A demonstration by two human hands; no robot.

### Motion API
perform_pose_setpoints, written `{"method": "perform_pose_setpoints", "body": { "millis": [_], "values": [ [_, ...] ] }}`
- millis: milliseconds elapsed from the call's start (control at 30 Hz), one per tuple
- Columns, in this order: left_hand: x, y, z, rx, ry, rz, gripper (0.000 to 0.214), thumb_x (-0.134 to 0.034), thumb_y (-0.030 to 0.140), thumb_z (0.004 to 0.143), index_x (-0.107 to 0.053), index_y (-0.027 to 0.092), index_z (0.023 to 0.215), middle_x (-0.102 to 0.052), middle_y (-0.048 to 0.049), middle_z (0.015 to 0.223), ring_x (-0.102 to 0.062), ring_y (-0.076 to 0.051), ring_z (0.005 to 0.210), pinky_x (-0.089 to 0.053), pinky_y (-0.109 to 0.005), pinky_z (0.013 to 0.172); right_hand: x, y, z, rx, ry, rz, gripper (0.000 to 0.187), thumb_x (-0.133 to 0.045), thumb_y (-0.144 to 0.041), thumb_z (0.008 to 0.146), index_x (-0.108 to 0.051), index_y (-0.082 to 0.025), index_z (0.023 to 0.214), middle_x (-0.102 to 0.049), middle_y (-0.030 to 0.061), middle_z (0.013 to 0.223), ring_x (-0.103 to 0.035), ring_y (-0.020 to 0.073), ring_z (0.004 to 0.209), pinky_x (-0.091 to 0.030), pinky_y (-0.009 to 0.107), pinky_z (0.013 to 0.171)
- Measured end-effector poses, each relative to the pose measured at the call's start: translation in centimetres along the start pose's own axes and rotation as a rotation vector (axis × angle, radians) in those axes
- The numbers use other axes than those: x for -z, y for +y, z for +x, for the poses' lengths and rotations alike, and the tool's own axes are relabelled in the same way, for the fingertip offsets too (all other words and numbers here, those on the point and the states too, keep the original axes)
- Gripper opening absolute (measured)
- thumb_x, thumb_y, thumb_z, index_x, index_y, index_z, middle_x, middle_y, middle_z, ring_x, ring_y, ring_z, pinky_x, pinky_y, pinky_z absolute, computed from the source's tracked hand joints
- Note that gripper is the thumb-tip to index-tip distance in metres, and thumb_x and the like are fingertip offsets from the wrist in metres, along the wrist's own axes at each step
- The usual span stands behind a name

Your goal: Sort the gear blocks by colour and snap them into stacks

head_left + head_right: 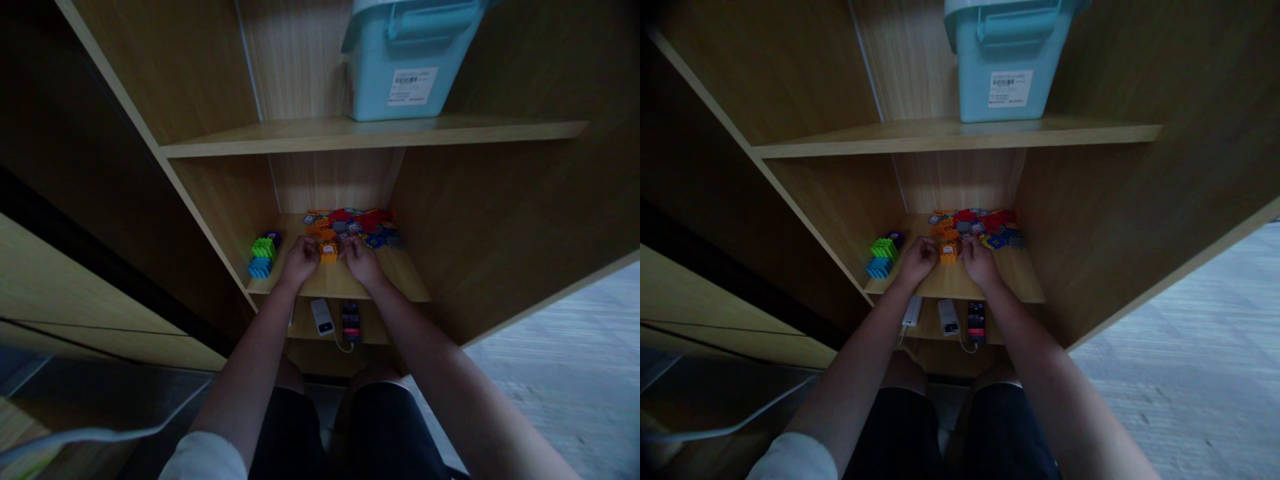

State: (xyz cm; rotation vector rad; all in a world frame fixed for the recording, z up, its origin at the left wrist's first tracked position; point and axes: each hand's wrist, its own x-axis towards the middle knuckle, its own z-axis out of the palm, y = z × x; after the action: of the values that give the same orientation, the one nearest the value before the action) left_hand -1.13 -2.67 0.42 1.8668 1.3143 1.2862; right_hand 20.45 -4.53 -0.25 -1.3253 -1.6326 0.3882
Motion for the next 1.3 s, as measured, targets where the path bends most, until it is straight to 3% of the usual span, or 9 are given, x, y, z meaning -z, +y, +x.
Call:
{"method": "perform_pose_setpoints", "body": {
  "millis": [300, 1300],
  "values": [
    [0.09, -0.47, -0.44, -0.057, -0.112, -0.124, 0.039, -0.071, 0.008, 0.076, -0.06, 0.021, 0.11, -0.07, 0.0007, 0.092, -0.069, -0.015, 0.085, -0.052, -0.03, 0.083, -0.09, 0.12, 0.08, -0.004, -0.002, -0.002, 0.037, -0.039, -0.054, 0.112, -0.064, -0.026, 0.113, -0.081, 0.0046, 0.087, -0.077, 0.0262, 0.086, -0.057, 0.039, 0.086],
    [0.06, -0.59, -0.33, -0.02, -0.138, -0.098, 0.041, -0.073, 0.008, 0.074, -0.062, 0.021, 0.111, -0.071, 0.0021, 0.089, -0.069, -0.015, 0.081, -0.051, -0.029, 0.08, -0.14, 0.19, 0.01, 0.016, -0.009, 0.0, 0.03, -0.041, -0.051, 0.111, -0.061, -0.028, 0.111, -0.081, 0.0032, 0.088, -0.077, 0.0259, 0.088, -0.055, 0.038, 0.085]
  ]
}}
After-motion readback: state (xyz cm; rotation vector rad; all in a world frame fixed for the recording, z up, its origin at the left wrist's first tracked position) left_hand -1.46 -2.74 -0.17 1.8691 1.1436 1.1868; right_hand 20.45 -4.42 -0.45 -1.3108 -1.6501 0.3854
